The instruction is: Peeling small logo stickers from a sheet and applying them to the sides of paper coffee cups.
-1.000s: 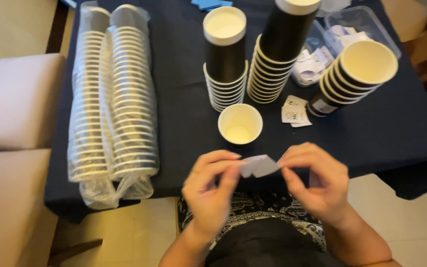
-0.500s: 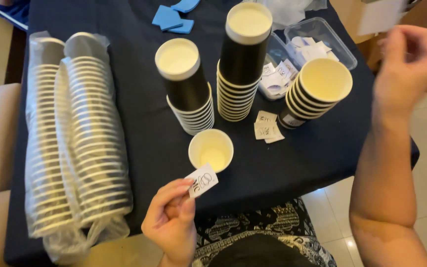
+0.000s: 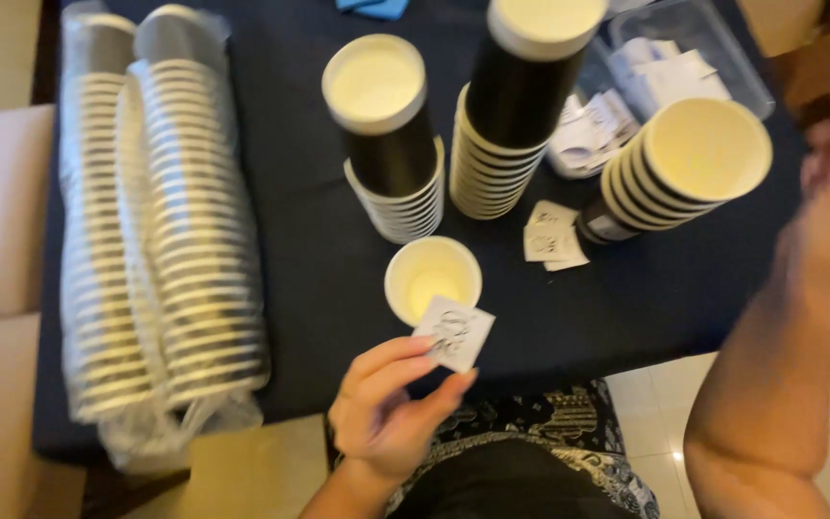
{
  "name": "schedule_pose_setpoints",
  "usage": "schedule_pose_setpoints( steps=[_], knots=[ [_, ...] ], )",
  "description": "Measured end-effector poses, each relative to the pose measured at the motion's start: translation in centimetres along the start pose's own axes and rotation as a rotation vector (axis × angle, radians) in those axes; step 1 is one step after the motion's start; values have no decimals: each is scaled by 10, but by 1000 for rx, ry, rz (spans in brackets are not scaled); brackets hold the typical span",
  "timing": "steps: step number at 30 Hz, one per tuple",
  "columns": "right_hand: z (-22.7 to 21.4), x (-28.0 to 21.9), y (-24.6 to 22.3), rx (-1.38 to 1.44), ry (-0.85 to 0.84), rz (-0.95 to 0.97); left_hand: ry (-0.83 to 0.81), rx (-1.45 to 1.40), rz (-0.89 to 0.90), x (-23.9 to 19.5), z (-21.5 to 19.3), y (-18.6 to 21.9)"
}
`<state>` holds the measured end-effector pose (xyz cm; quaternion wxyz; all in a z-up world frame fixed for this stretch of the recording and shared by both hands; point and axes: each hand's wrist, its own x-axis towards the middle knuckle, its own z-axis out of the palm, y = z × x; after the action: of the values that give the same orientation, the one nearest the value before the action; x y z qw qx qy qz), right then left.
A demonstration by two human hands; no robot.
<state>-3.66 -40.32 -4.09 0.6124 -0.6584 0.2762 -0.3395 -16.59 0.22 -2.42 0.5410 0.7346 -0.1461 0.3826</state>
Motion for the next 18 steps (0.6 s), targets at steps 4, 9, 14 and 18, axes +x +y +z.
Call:
schedule_pose_setpoints(
  steps=[4,9,14,18],
  knots=[
    [4,-162,-40,170,-348,-491,-52,27,96,-1,-8,8],
    [29,-251,-47,344,-969,-36,-64,19,241,-17,-6,7],
    [32,-261,-46,366,-924,-98,54,-16,280,-15,-4,5],
    [21,-236,-36,341,-662,-258,200,46,189,-12,2,-19]
  ],
)
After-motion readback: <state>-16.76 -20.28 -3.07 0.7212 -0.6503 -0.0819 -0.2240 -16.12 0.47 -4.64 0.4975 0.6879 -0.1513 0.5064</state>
